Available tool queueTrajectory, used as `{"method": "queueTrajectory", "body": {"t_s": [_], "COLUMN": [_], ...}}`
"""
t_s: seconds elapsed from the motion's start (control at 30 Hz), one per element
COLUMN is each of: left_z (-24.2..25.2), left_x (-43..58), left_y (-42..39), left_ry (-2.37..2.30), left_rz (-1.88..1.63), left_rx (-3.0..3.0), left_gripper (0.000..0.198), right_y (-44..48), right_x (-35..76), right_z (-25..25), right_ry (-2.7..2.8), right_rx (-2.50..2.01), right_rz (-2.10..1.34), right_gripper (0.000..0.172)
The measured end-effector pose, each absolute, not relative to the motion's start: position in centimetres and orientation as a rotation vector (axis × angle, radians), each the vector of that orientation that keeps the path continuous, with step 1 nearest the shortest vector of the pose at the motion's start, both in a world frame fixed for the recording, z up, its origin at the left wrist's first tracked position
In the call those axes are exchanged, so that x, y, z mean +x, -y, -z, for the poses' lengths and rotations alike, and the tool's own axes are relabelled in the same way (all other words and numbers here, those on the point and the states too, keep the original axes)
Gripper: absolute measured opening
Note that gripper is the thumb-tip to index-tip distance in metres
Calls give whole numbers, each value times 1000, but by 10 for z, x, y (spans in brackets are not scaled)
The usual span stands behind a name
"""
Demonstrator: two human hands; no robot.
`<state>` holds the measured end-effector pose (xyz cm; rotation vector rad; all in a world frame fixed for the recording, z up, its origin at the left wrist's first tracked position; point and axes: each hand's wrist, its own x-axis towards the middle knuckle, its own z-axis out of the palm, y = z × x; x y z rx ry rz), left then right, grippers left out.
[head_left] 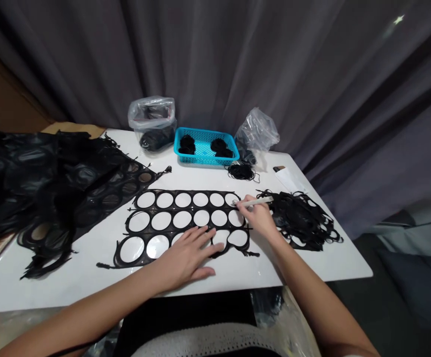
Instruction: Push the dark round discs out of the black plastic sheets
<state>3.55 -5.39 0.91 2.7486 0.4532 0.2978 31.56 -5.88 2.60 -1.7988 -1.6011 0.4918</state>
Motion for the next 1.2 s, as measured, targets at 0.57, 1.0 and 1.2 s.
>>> {"method": "queueTrajectory", "body": {"t_s": [0.57,1.0,1.2], "left_z": [15,19,15], "left_x": [50,47,45], "left_y": [38,39,43], "left_ry": [-625,-614,-626], "left_rz": [-316,-395,-363], "left_rx": [2797,2748,2732], "left_gripper": [56,62,59], "right_y": [79,92,32], "right_x": [274,268,316], "right_z": [-6,-7,-10], "right_ry": [1733,2240,1964], "right_rx": [-1577,-1421,-1705], "right_rz": [-804,-401,-198], "right_gripper": [10,15,18]}}
